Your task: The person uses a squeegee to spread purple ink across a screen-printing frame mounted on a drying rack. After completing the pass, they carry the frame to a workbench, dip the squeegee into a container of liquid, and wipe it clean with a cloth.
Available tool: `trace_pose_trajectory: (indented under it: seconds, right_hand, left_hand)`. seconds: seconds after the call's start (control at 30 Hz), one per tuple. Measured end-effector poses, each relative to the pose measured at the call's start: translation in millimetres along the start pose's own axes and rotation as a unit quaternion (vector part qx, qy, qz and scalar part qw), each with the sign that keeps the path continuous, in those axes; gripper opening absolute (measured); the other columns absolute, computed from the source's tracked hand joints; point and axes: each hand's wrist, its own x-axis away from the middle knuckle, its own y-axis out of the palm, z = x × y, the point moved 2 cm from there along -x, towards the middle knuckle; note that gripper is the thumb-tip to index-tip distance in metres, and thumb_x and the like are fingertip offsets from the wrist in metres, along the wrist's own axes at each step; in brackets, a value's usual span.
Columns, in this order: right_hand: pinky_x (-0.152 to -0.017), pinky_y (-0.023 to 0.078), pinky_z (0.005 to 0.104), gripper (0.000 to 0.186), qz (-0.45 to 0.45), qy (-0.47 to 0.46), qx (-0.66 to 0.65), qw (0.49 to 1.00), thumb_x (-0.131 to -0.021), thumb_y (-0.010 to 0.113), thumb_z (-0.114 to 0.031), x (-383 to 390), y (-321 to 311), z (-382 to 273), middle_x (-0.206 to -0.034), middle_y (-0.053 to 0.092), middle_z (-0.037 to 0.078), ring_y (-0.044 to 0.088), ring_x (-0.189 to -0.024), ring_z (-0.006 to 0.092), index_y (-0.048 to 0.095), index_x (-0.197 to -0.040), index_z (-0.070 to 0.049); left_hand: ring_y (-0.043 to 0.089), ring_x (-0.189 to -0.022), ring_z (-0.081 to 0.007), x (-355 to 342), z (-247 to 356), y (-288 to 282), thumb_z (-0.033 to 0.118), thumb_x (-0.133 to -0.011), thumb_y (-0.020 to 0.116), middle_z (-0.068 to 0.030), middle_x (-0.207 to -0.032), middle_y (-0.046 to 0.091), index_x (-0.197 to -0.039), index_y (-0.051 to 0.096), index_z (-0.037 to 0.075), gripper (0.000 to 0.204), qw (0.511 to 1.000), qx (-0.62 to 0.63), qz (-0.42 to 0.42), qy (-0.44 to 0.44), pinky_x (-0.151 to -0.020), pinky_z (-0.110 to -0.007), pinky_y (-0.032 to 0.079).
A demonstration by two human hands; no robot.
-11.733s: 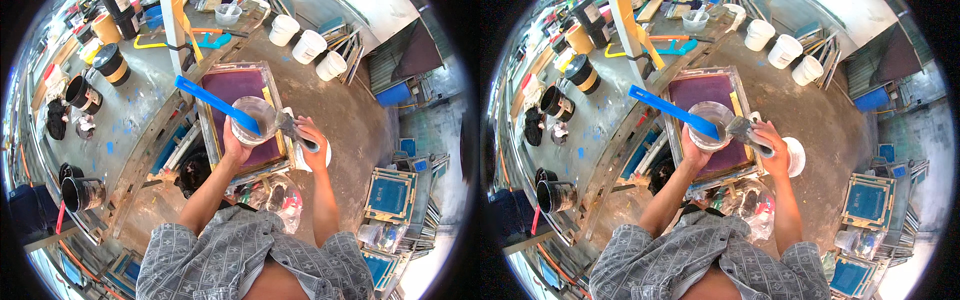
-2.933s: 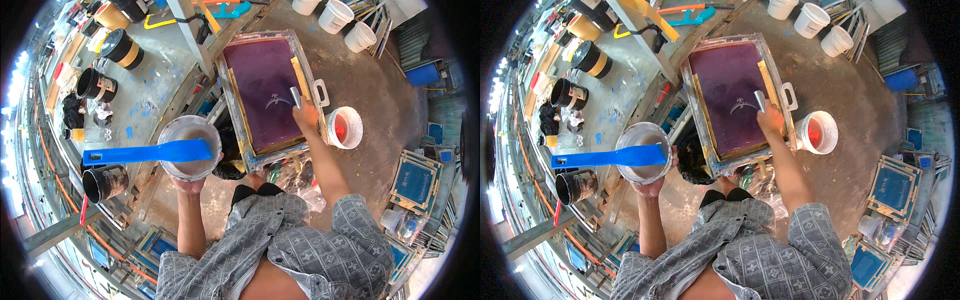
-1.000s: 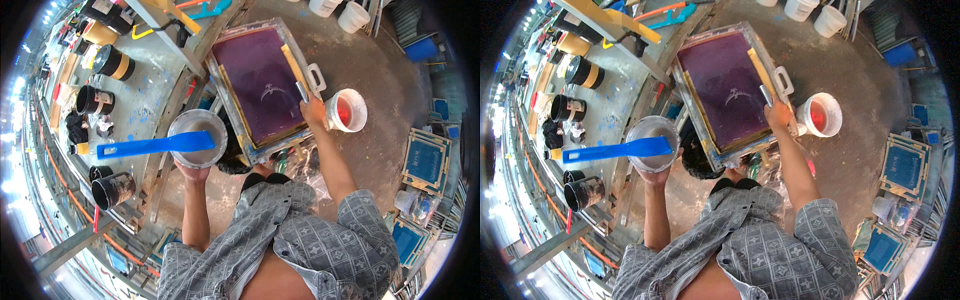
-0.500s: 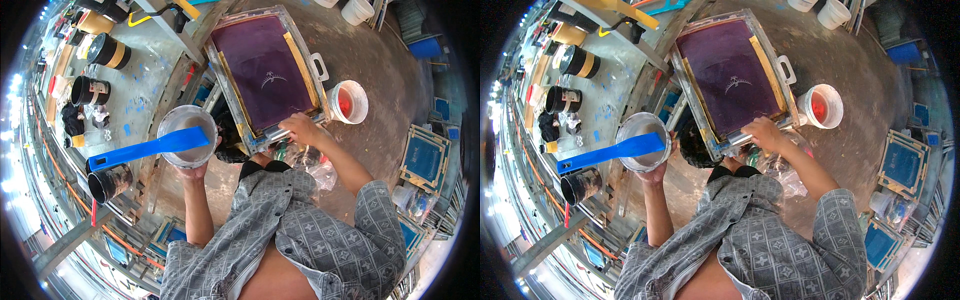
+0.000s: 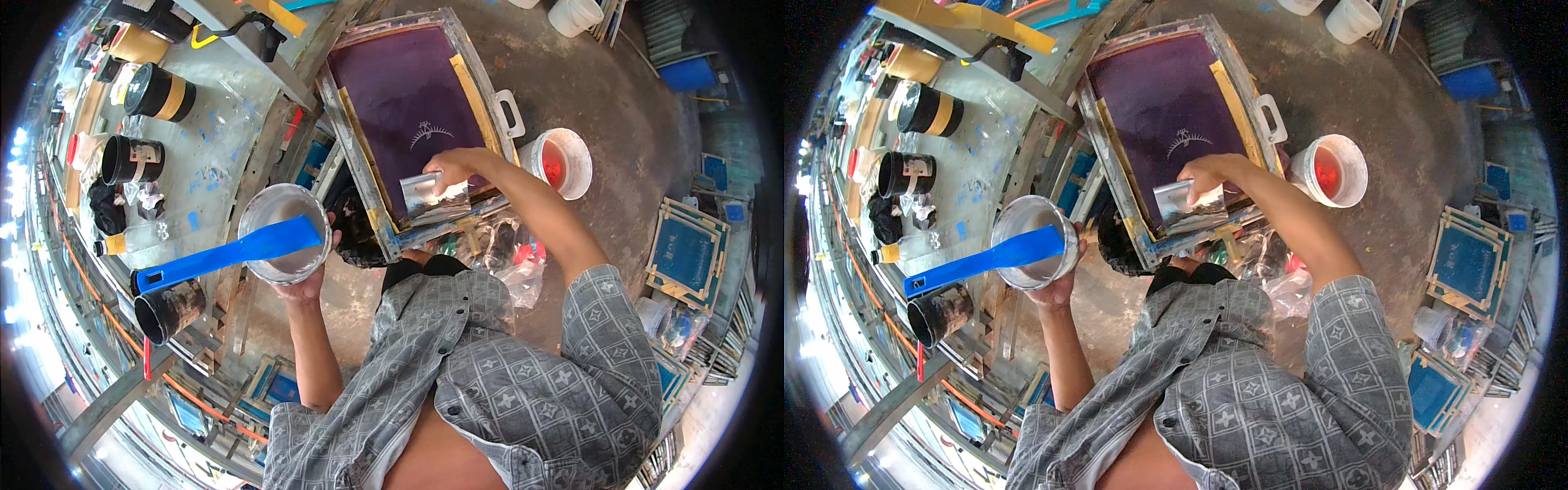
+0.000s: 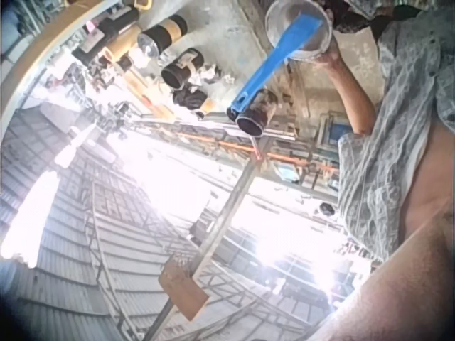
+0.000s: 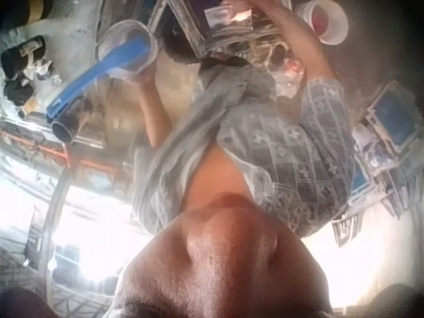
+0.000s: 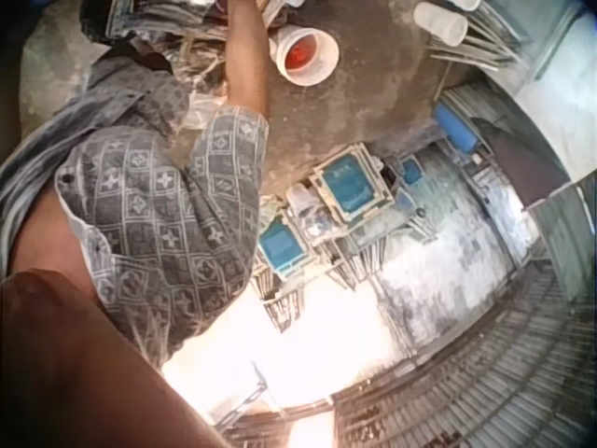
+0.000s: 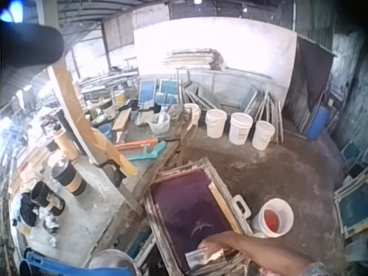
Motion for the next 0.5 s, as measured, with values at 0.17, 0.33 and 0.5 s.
trace_pose_trajectory:
  seconds: [0.17,0.33,0.5]
  right_hand:
    - [-0.086,0.052,0.0372,0.051,0.098,-0.026,0.054,0.993,-0.078,0.08,-0.026,10,-33,34,-0.103,0.075,0.013,0.069,-0.097,0.0261,0.067,-0.121,-0.001]
    - [-0.087,0.051,0.0302,0.039,0.189,-0.04,-0.218,0.957,-0.086,0.079,-0.016,50,-35,55,-0.102,0.07,0.003,0.063,-0.096,0.0118,0.065,-0.12,-0.002]
    - [-0.086,0.047,0.0266,0.034,0.381,-0.108,-0.272,0.877,-0.09,0.08,-0.018,127,-46,-5,-0.105,0.065,-0.002,0.058,-0.099,0.0083,0.064,-0.117,-0.005]
  left_hand:
    - [0.044,-0.134,-0.0566,4,3,1,0.067,-0.086,0.068,-0.0253,-0.154,0.042,-0.156,0.032,0.007,0.099,0.999,-0.03,-0.036,-0.002,-0.103,-0.072,0.045]
    - [0.047,-0.135,-0.0503,2,-5,-49,0.071,-0.09,0.059,-0.0184,-0.151,0.049,-0.154,0.039,0.014,0.088,0.994,-0.086,0.071,0.0,-0.104,-0.076,0.04]
    - [0.052,-0.135,-0.0357,-51,-60,-36,0.066,-0.099,0.045,-0.0122,-0.147,0.054,-0.15,0.044,0.013,0.073,0.989,-0.095,0.107,-0.043,-0.108,-0.063,0.044]
